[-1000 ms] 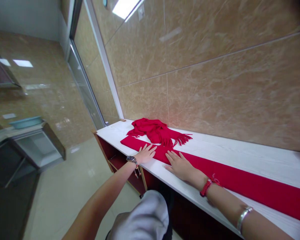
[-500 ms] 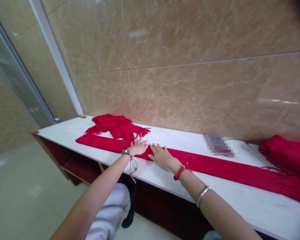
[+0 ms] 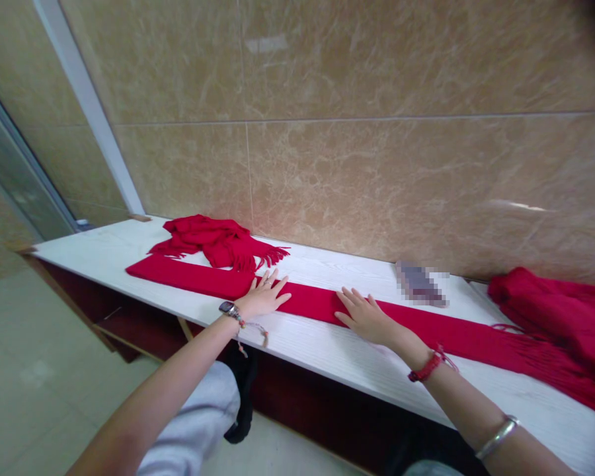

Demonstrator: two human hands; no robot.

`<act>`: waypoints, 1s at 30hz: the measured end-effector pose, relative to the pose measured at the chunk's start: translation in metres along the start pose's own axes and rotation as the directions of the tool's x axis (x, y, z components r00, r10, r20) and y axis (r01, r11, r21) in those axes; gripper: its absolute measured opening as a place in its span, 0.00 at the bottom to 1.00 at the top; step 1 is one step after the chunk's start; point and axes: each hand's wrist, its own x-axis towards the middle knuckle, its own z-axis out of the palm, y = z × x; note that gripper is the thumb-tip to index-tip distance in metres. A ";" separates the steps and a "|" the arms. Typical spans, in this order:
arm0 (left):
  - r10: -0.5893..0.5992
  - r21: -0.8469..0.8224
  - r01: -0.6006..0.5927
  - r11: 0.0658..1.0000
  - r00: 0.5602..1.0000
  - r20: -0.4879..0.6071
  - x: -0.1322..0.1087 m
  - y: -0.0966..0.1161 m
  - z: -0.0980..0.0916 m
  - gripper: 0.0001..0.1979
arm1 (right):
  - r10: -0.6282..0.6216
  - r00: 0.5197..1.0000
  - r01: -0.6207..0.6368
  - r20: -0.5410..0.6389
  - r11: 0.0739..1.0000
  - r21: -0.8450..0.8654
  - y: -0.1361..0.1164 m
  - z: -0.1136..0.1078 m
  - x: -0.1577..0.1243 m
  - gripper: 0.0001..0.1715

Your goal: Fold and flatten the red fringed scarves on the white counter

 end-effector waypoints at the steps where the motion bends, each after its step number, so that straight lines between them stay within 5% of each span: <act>1: 0.008 -0.008 -0.008 1.000 0.999 0.047 -0.002 0.001 -0.004 0.32 | 0.000 1.000 0.001 -0.015 1.000 0.025 -0.003 -0.003 0.003 0.29; 4: 0.056 -0.012 -0.055 0.998 0.989 0.140 -0.006 -0.001 -0.019 0.33 | -0.091 0.994 0.096 -0.062 0.992 0.080 -0.023 -0.015 0.018 0.28; 8: 0.179 0.014 -0.182 0.983 0.979 0.101 -0.013 -0.011 -0.044 0.26 | -0.280 0.950 0.296 -0.139 0.948 0.114 -0.061 -0.032 0.038 0.20; 11: 0.211 0.011 -0.213 0.977 0.973 0.094 -0.017 -0.020 -0.055 0.17 | -0.319 0.941 0.328 -0.115 0.942 0.069 -0.084 -0.036 0.051 0.15; 30: 0.400 -0.061 -0.400 0.915 0.916 -0.007 -0.012 -0.035 -0.037 0.01 | -0.361 0.930 0.351 -0.073 0.929 -0.121 -0.102 -0.031 0.060 0.15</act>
